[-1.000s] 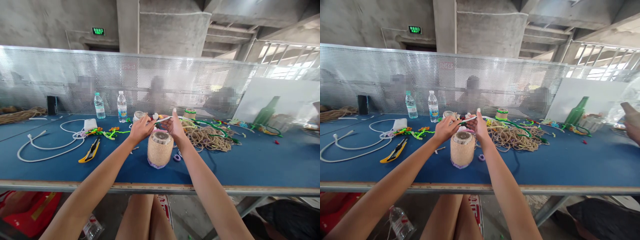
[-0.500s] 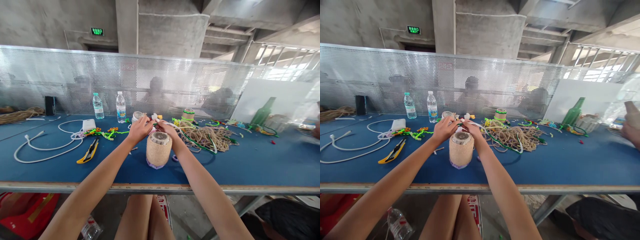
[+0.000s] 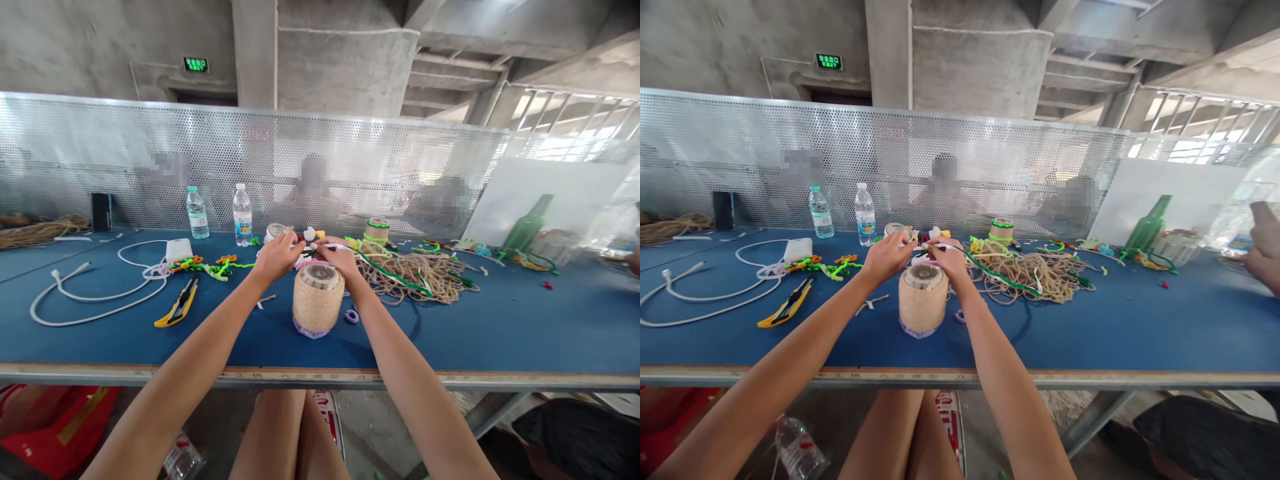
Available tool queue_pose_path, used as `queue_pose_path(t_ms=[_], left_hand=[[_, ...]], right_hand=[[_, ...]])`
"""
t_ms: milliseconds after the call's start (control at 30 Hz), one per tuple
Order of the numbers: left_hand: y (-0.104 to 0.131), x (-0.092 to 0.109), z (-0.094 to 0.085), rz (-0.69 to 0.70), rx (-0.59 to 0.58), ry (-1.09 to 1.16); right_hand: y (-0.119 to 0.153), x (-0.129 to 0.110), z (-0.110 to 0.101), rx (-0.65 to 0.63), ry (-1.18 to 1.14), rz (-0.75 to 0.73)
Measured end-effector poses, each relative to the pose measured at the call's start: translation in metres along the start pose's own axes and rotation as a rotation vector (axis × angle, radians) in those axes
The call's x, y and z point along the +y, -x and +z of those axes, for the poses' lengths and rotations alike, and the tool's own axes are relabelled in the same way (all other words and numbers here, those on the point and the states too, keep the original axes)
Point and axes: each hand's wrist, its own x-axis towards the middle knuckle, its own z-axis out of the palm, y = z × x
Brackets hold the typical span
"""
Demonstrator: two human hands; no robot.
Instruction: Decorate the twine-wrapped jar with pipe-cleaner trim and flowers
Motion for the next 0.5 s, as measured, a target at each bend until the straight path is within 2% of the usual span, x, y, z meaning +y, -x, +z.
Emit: queue_pose_path(t_ms=[200, 500], left_hand=[[-0.0025, 0.0049, -0.0045, -0.009, -0.01, 0.033], [0.0, 0.0005, 0.0022, -0.02, 0.018, 0.071]], right_hand=[[-0.0027, 0.0032, 0.002, 0.047, -0.048, -0.02], [0.0026, -0.0002, 0.0048, 0.038, -0.279, 0.097]])
